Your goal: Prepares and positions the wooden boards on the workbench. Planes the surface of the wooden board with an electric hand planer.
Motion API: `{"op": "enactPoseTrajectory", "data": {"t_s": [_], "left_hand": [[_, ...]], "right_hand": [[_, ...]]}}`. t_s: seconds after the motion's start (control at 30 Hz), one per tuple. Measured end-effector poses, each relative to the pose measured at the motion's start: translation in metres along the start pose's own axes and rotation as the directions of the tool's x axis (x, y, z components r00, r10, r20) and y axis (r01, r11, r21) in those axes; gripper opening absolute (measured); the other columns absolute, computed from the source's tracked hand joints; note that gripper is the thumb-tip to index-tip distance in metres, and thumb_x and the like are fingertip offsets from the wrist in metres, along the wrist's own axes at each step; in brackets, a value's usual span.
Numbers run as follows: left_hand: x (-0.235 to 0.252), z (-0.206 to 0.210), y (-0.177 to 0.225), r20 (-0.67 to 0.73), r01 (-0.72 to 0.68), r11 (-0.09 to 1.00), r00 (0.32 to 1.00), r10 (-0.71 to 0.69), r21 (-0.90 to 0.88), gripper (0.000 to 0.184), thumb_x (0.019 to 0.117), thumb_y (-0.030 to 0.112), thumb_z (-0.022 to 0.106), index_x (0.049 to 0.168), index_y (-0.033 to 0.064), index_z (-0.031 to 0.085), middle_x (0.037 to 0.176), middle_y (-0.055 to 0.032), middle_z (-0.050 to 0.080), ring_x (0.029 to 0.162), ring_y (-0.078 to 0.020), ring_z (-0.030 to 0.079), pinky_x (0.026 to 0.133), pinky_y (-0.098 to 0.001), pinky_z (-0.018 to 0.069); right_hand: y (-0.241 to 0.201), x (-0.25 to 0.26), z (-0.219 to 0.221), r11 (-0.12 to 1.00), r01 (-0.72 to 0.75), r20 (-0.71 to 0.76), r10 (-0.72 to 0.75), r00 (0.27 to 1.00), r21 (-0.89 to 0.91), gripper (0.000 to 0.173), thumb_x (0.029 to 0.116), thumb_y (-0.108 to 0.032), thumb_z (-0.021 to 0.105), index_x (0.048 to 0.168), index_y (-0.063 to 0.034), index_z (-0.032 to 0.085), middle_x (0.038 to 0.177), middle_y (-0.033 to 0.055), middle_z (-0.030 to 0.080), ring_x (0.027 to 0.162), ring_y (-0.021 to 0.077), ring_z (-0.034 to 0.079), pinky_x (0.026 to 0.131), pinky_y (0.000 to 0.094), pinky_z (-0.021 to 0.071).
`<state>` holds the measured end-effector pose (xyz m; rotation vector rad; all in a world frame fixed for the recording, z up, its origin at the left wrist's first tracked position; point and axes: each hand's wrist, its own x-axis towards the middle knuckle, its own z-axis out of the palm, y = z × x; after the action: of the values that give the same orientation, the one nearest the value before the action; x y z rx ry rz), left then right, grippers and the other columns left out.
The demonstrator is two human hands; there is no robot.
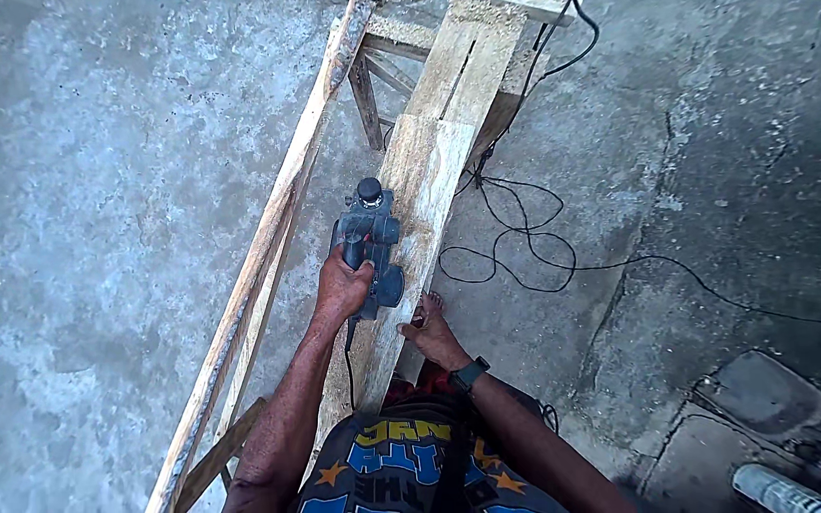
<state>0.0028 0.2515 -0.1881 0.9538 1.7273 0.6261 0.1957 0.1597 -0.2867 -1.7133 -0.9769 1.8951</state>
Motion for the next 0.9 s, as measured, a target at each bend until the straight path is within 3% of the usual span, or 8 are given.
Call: {"op": "enactPoseTrajectory", "data": {"t_s": [0.23,0.33,0.5,0.7,0.9], "left_hand": [[0.038,0.015,0.029,-0.015,-0.039,0.999,0.999,0.040,0.031,0.030,0.0952,0.017,0.067,0.122,0.0069,0.060,0.076,-0.0094,0.064,0.053,-0.0188,0.061,0.052,-0.0373,0.0562],[0.052,0.018,0.040,-0.004,-0.063,0.997,0.998,0.063,0.044,0.029,0.0950,0.018,0.066,0.121,0.0077,0.060,0.075,-0.0103,0.064,0.051,-0.0203,0.060,0.049,-0.0383,0.0547],[0.073,0.025,0.063,0.026,-0.071,0.997,0.997,0.070,0.023,0.028,0.0955,0.020,0.063,0.121,0.0091,0.060,0.072,-0.0131,0.063,0.047,-0.0239,0.058,0.043,-0.0382,0.0522],[0.104,0.039,0.092,0.022,-0.073,0.997,0.997,0.072,0.021,0.026,0.0965,0.020,0.063,0.120,0.0096,0.061,0.070,-0.0124,0.062,0.046,-0.0222,0.057,0.043,-0.0363,0.0518],[0.156,0.052,0.116,-0.009,-0.135,0.990,0.991,0.135,-0.035,0.022,0.0937,0.013,0.065,0.113,0.0035,0.060,0.068,-0.0072,0.060,0.048,-0.0166,0.057,0.046,-0.0327,0.0542]], "right_hand": [[-0.007,0.012,-0.008,0.987,-0.072,0.054,0.080,0.995,-0.145,0.115,0.0785,-0.015,0.083,0.163,-0.0077,0.006,0.113,0.0160,0.068,0.088,0.0225,0.074,0.079,0.0414,0.0645],[-0.016,0.012,-0.012,0.971,-0.089,0.074,0.108,0.991,-0.221,0.114,0.0782,-0.017,0.084,0.162,-0.0074,0.009,0.117,0.0181,0.067,0.095,0.0259,0.073,0.086,0.0452,0.0623],[-0.025,0.009,-0.013,0.957,-0.095,0.061,0.116,0.991,-0.272,0.113,0.0799,-0.018,0.084,0.163,-0.0043,0.008,0.124,0.0205,0.065,0.103,0.0262,0.071,0.093,0.0437,0.0589],[-0.028,0.010,-0.014,0.948,-0.098,0.081,0.128,0.988,-0.304,0.112,0.0828,-0.018,0.081,0.164,-0.0057,0.005,0.124,0.0182,0.066,0.106,0.0233,0.071,0.096,0.0418,0.0580],[-0.026,0.012,-0.017,0.954,-0.076,0.118,0.115,0.986,-0.288,0.113,0.0844,-0.020,0.079,0.163,-0.0048,0.000,0.127,0.0196,0.064,0.109,0.0237,0.070,0.098,0.0417,0.0569]]}}
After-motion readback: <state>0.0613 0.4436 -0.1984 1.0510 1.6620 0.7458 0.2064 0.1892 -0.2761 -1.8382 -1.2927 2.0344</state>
